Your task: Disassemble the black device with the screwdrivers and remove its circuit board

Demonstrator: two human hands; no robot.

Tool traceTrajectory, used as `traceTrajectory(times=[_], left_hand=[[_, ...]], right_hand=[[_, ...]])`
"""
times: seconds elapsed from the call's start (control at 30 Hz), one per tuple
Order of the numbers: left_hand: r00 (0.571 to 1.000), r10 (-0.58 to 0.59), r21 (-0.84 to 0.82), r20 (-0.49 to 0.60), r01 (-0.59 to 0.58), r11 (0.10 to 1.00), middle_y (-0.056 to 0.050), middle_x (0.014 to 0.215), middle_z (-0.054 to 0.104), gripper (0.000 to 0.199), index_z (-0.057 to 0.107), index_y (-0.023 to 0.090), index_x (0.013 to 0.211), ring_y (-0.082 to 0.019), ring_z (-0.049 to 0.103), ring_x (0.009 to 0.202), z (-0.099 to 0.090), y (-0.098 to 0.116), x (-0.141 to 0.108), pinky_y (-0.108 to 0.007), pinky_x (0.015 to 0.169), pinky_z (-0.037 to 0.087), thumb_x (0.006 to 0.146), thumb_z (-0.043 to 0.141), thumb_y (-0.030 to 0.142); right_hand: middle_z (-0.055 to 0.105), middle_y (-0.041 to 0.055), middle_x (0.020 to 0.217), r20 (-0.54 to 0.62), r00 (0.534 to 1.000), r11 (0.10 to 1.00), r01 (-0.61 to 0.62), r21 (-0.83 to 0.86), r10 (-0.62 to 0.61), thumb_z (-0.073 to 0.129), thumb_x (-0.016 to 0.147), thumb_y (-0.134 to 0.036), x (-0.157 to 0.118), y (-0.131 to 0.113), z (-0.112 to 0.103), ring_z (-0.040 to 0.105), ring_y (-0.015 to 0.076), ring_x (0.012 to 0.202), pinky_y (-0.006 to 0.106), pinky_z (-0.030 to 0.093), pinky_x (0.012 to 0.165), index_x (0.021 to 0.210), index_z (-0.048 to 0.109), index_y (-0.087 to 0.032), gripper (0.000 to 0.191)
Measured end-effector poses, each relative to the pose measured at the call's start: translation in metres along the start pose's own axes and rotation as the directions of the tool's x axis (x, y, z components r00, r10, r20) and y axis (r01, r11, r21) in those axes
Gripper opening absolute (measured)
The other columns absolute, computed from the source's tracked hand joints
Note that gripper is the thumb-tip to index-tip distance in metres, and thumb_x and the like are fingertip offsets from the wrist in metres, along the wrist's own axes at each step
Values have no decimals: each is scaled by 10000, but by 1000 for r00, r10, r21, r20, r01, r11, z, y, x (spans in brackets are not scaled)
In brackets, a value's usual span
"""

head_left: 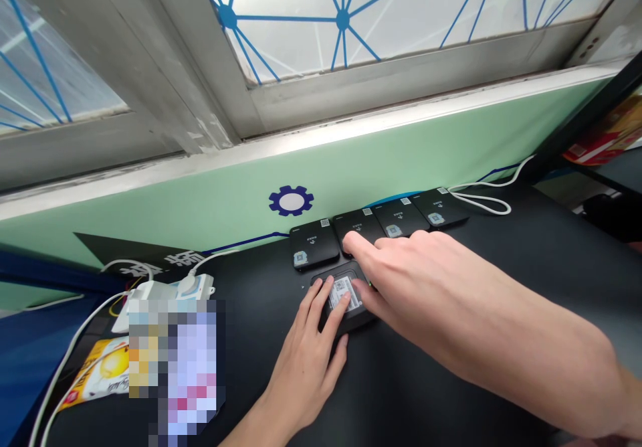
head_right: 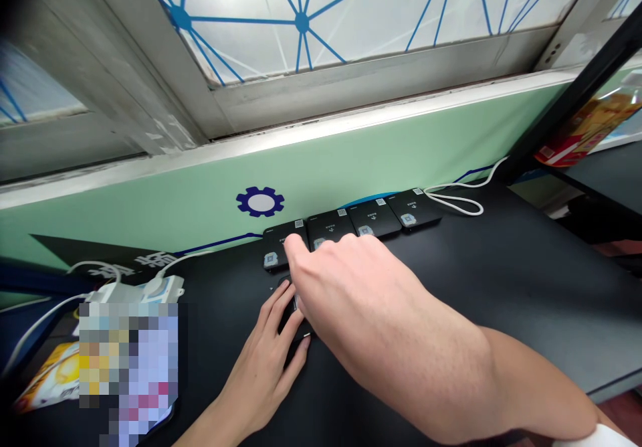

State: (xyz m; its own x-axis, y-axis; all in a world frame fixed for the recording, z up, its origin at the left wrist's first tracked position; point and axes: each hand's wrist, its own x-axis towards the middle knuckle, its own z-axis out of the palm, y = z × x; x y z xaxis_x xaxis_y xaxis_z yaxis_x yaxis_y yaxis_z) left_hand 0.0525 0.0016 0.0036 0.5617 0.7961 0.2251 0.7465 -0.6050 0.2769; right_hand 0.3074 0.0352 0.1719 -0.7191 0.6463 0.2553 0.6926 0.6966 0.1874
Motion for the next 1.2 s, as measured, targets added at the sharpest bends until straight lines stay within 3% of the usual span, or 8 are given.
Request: traceTrajectory(times=[0.17,0.4,0.57,0.7,0.8,0.93,1.07,1.2], left_hand=[[1000,6,5,-3,-6,1000,-177,1860,321,635,389,205,1766,-392,323,1741,0,0,0,-612,1311,539,1148,526,147],[1000,7,1,-6,-7,1000,-185,1843,359,623,412,199,1756,-402,345,1733,1,0,0,-602,1307,546,1147,538,154],[1000,12,6,-7,-12,1000,-190,1844,359,635,399,203,1762,-408,350,1731,0,-1,1,-611,1293,558,1145,542,160],[1000,11,2,-6,-11,1000,-184,1849,362,633,397,215,1762,-405,359,1727,0,1,1,-628,1292,556,1146,533,156],[1000,2,-11,-13,-2,1000,-174,1851,366,629,413,223,1756,-403,361,1728,-1,1,2,-622,1294,556,1144,540,155],[1000,4,-10,-15,-4,1000,-184,1844,373,634,422,205,1755,-409,362,1728,0,0,1,-606,1301,552,1137,557,153],[1000,2,-6,-10,-2,1000,-186,1834,389,639,420,205,1758,-413,381,1717,0,0,1,-603,1291,563,1137,559,156],[1000,-2,-2,-5,2,1000,-182,1840,377,639,408,217,1764,-414,375,1719,0,-1,1,-615,1282,569,1143,551,163]], right_hand=[[825,159,1189,-82,995,998,63,6,-62,657,911,-72,-4,1,2,714,246,743,403,504,599,1431,714,5,529],[687,231,1584,-32,989,983,139,-118,-144,447,990,-21,-6,-3,2,759,335,1124,438,587,745,1315,758,-30,450],[750,194,1485,-27,994,993,101,-59,-103,543,1008,-91,-3,-3,1,774,321,1023,428,562,675,1352,748,-65,402],[838,143,1145,-49,998,998,52,26,-50,689,875,-82,-1,0,0,753,268,782,393,501,569,1401,720,-19,531],[842,157,1162,-94,993,997,70,41,-66,683,865,-79,-2,1,1,748,256,771,392,521,591,1445,689,21,589],[808,205,1389,-86,991,995,101,-21,-103,554,943,-52,-5,0,1,789,294,932,397,570,642,1419,705,-2,502],[614,256,1674,-47,986,985,156,-77,-160,508,987,-54,-11,-1,5,747,374,1249,461,642,839,1468,679,10,515],[576,224,1713,-35,987,986,153,-66,-155,548,994,-74,-12,-2,8,712,387,1332,466,640,915,1442,711,-54,476]])
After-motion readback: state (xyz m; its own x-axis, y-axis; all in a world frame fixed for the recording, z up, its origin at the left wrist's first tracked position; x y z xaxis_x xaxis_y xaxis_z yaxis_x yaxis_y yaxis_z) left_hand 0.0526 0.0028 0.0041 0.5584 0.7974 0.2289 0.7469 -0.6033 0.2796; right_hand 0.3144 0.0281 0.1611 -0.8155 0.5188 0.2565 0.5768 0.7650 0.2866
